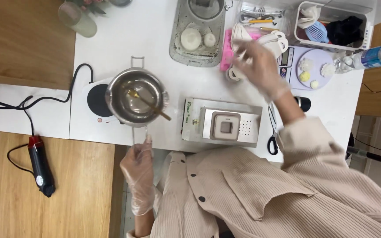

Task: The person presses white wax pieces into a square candle mold on the worktable, stirs melted wax in a metal pot on a small hot plate, and uses a heat gun on the molded pieces. They lift molded candle shapes from the mold and arrange them on a perforated tray, repeating the molding cycle.

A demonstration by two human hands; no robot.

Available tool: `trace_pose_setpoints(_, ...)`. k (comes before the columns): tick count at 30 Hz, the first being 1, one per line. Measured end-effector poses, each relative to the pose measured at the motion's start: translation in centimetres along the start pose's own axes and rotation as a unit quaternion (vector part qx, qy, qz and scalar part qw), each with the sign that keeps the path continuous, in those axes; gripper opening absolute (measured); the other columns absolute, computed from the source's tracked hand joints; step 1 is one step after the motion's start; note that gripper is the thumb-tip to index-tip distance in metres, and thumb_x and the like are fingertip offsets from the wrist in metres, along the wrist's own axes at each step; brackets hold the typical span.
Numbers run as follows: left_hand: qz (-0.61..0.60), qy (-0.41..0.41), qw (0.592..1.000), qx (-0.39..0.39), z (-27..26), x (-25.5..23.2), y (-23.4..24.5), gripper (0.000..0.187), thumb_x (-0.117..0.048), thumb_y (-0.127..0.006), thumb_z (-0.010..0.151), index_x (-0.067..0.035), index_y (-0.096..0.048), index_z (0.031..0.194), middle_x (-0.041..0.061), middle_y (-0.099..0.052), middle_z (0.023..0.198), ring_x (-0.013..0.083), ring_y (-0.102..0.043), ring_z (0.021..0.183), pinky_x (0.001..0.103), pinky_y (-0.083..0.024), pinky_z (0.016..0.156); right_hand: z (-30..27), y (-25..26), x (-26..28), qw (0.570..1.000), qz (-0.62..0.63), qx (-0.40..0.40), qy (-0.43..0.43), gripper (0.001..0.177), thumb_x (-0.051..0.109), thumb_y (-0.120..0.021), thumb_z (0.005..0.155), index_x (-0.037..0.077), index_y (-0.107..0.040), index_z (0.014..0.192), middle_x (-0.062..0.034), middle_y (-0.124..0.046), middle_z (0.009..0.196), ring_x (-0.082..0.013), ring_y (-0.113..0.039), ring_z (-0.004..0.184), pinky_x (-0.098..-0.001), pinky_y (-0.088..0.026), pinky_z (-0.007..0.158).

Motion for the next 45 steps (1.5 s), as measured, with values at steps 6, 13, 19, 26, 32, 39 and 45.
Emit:
trace_pose_setpoints(6,-0.012,0.023,0.999,0.041,-1.9,-0.9,-1.8,0.042,-0.029,-0.076,0.096,-0.005,-0.062,0.065,-0.002,-0.048,0.053,0.0071,-0.037,0.047,0.026,-0.03,0.046,-9.1,-0.1,15.4,0.957,0.205,0.198,-0.046,0.081,0.022,-0.091,0.069,0.011,-0.055,0.14,-0.0034,-0.068,0.086,-0.0157,-0.069,0.079,-0.0335,-0.06,0.075)
trace_pose_setpoints(13,0.033,-0.103,0.986,0.124,-3.9,-2.1,-3.6,0.031,-0.024,-0.076,0.091,-0.006,-0.064,0.069,-0.003,-0.057,0.053,0.0046,-0.047,0.044,0.025,-0.035,0.038,-13.6,-1.4,15.5,0.922,0.357,-0.111,-0.098,0.027,0.007,-0.074,0.095,0.006,-0.062,0.118,-0.0025,-0.069,0.101,-0.0091,-0.069,0.082,-0.0237,-0.06,0.067)
trace_pose_setpoints(19,0.043,-0.214,0.964,0.15,-5.0,-2.8,-5.0,0.03,-0.019,-0.079,0.091,-0.004,-0.063,0.071,0.0,-0.061,0.057,0.0069,-0.054,0.048,0.025,-0.043,0.043,-13.6,0.6,13.0,0.867,0.429,-0.196,-0.161,0.015,0.011,-0.062,0.104,0.003,-0.068,0.115,-0.0029,-0.066,0.102,-0.0075,-0.061,0.075,-0.0219,-0.055,0.063)
trace_pose_setpoints(26,0.134,-0.278,0.943,0.125,-5.4,-4.0,-4.7,0.028,-0.02,-0.081,0.087,-0.005,-0.065,0.069,0.004,-0.064,0.055,0.0142,-0.06,0.046,0.03,-0.048,0.044,-15.8,3.1,10.7,0.888,0.359,-0.251,-0.138,0.025,0.016,-0.05,0.116,-0.001,-0.068,0.113,-0.0049,-0.065,0.099,-0.0092,-0.061,0.082,-0.0245,-0.056,0.073)
trace_pose_setpoints(32,0.123,-0.316,0.933,0.12,-5.7,-5.0,-4.5,0.026,-0.016,-0.079,0.088,-0.005,-0.064,0.07,0.003,-0.064,0.055,0.0149,-0.06,0.045,0.03,-0.048,0.047,-16.1,2.4,10.3,0.891,0.336,-0.234,-0.196,0.029,0.02,-0.05,0.114,-0.002,-0.068,0.107,-0.0032,-0.065,0.082,-0.009,-0.061,0.073,-0.0244,-0.055,0.069)
trace_pose_setpoints(39,0.155,-0.345,0.92,0.103,-6.0,-5.4,-4.5,0.029,-0.015,-0.081,0.087,-0.005,-0.063,0.065,0.005,-0.062,0.052,0.0176,-0.058,0.041,0.033,-0.046,0.043,-16.4,-0.7,7.4,0.817,0.447,-0.221,-0.287,0.034,0.028,-0.052,0.111,0.0,-0.069,0.103,-0.0029,-0.063,0.076,-0.0096,-0.059,0.066,-0.0241,-0.054,0.064)
trace_pose_setpoints(45,0.11,-0.325,0.931,0.127,-5.3,-4.1,-4.3,0.024,-0.016,-0.076,0.092,-0.006,-0.064,0.074,0.003,-0.067,0.059,0.0131,-0.066,0.05,0.028,-0.052,0.047,-16.7,-0.3,5.8,0.77,0.506,-0.224,-0.319,0.036,0.036,-0.06,0.105,0.002,-0.07,0.1,-0.0025,-0.064,0.076,-0.0113,-0.06,0.064,-0.0254,-0.054,0.059)
Point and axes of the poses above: each hand's wrist, its own z-axis towards the middle knuckle, its own y-axis out of the back of the hand, x = y × z, the point moved 6 cm from there along z, towards the middle knuckle
